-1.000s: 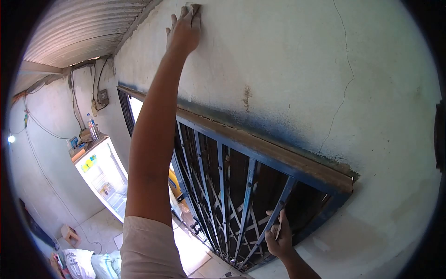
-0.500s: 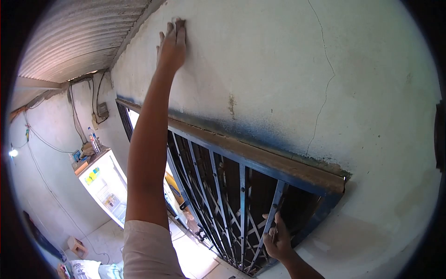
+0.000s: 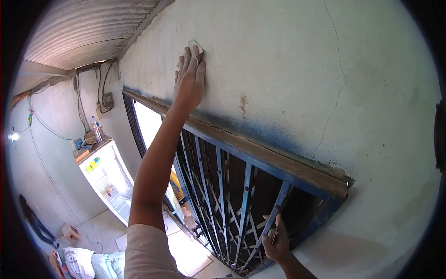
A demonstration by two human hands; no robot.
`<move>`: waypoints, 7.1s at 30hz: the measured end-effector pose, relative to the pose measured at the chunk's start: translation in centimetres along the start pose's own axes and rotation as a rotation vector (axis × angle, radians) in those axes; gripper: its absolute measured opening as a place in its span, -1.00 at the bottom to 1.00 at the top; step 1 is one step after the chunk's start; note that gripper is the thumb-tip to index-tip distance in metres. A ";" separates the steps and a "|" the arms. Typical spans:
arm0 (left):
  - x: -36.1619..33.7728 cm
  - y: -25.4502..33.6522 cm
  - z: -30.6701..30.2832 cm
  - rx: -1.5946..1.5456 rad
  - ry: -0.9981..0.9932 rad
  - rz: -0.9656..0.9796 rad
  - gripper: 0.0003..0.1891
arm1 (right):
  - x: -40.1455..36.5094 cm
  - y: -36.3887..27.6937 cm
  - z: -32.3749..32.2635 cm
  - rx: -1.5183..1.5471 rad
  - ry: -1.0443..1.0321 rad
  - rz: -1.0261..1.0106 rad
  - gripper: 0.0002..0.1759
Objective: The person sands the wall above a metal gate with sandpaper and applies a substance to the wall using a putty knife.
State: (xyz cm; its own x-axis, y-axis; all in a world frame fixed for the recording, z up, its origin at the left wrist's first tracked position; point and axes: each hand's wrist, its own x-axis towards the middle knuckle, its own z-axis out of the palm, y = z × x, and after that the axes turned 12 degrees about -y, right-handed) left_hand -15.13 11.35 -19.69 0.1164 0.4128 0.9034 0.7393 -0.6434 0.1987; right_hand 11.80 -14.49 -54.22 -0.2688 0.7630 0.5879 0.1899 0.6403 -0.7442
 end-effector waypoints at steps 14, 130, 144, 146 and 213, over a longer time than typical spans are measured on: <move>12.0 -3.6 -1.8 -0.153 0.069 -0.155 -0.38 | 1.0 -0.9 0.2 -0.040 -0.010 -0.079 -0.14; -29.5 5.5 7.9 -1.136 0.383 -0.401 -0.82 | 50.4 -31.4 4.1 -2.400 -0.126 -0.400 -0.73; -29.6 5.5 8.0 -1.135 0.384 -0.424 -0.81 | 52.4 -30.9 4.9 -2.355 -0.122 -0.373 -0.73; -29.7 5.5 8.1 -1.151 0.376 -0.426 -0.81 | 53.1 -30.3 4.6 -2.328 -0.123 -0.409 -0.73; -30.3 7.3 7.9 -1.219 0.249 -0.494 -0.71 | 2.6 -10.8 -0.1 -0.193 0.226 0.266 -0.40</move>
State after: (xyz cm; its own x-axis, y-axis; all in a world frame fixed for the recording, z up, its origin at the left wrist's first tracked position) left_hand -7.97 -0.74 -48.59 -0.2094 0.7235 0.6578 -0.4065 -0.6763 0.6144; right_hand 9.11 -19.40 -44.67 0.0239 0.8909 0.4536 0.4048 0.4062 -0.8192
